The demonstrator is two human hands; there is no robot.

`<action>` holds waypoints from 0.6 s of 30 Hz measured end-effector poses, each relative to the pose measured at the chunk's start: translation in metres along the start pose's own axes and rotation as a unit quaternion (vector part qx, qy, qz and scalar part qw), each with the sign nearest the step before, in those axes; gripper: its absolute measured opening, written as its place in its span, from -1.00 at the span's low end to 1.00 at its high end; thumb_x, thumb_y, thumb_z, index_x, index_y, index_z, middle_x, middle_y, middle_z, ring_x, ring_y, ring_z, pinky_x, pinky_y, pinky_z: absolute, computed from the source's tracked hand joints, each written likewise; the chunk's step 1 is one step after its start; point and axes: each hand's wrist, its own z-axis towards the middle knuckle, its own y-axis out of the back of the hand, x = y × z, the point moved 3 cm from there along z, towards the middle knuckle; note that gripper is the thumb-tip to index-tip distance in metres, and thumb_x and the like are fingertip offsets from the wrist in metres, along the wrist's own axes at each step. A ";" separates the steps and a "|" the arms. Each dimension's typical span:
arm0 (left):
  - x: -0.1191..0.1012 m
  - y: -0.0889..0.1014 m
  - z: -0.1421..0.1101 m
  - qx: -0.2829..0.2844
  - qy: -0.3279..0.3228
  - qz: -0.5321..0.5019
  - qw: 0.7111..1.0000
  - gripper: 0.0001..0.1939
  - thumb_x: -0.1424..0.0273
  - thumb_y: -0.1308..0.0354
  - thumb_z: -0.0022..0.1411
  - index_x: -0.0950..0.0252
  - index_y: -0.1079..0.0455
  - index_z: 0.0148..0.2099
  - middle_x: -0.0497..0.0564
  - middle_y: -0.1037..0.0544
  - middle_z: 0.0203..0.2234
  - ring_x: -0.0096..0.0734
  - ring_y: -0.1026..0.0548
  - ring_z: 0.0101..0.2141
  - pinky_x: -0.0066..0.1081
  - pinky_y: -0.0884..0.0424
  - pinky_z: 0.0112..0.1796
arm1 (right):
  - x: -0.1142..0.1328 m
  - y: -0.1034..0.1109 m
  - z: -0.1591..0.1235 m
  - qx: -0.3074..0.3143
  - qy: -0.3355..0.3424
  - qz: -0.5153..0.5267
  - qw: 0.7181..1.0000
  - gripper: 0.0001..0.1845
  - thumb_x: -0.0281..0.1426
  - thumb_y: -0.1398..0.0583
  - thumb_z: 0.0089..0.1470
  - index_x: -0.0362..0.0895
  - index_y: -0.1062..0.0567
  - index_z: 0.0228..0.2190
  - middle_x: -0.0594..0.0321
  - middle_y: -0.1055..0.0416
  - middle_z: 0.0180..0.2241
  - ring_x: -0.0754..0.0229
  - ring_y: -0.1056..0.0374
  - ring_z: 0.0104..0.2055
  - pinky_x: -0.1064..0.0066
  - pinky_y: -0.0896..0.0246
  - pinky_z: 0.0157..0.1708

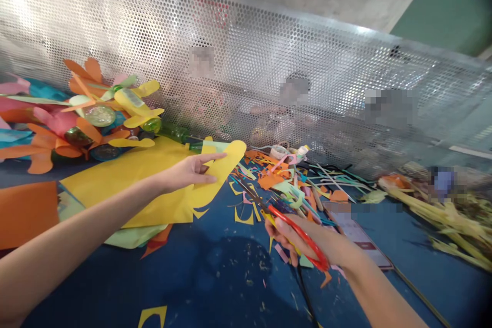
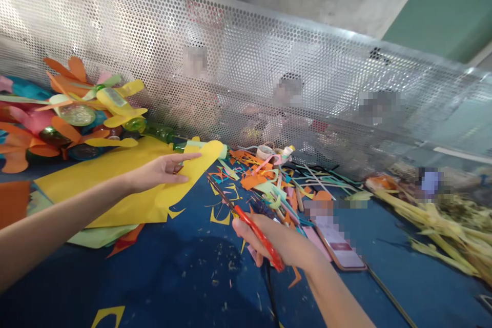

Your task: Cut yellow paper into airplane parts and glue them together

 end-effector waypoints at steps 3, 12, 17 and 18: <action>-0.004 -0.005 -0.002 0.032 0.007 -0.008 0.999 -0.29 0.47 -0.19 0.07 0.13 -0.02 0.23 0.03 -0.50 -0.17 -0.29 -0.48 -0.26 -0.34 -0.39 -0.28 | 0.007 -0.008 0.002 0.044 -0.031 -0.044 0.998 -0.65 -0.08 -0.02 0.09 -0.06 -0.41 -0.37 0.29 -0.25 -0.60 0.28 -0.21 -0.66 0.45 -0.17 -0.71; -0.007 -0.025 -0.005 0.119 0.005 -0.013 0.993 -0.29 0.49 -0.18 0.09 0.13 0.01 0.24 0.07 -0.46 -0.08 -0.21 -0.45 -0.15 -0.29 -0.40 -0.23 | 0.036 -0.028 0.003 0.077 -0.044 -0.160 0.983 -0.59 -0.07 0.11 0.15 -0.12 -0.31 -0.29 0.19 -0.31 -0.36 0.31 -0.20 -0.58 0.41 -0.23 -0.55; -0.007 -0.025 -0.005 0.124 0.009 -0.018 0.992 -0.29 0.50 -0.18 0.09 0.14 0.01 0.24 0.08 -0.44 -0.05 -0.20 -0.44 -0.11 -0.24 -0.39 -0.17 | 0.045 -0.031 0.004 0.071 0.003 -0.221 0.973 -0.63 -0.16 0.16 0.18 -0.12 -0.29 -0.32 0.19 -0.32 -0.39 0.28 -0.23 -0.53 0.39 -0.27 -0.50; -0.008 -0.025 -0.005 0.122 0.006 -0.019 0.992 -0.29 0.50 -0.18 0.09 0.14 0.00 0.24 0.08 -0.43 -0.03 -0.20 -0.43 -0.09 -0.24 -0.39 -0.16 | 0.046 -0.031 0.004 0.073 0.006 -0.222 0.972 -0.64 -0.18 0.17 0.19 -0.12 -0.29 -0.32 0.19 -0.32 -0.38 0.28 -0.23 -0.52 0.40 -0.27 -0.49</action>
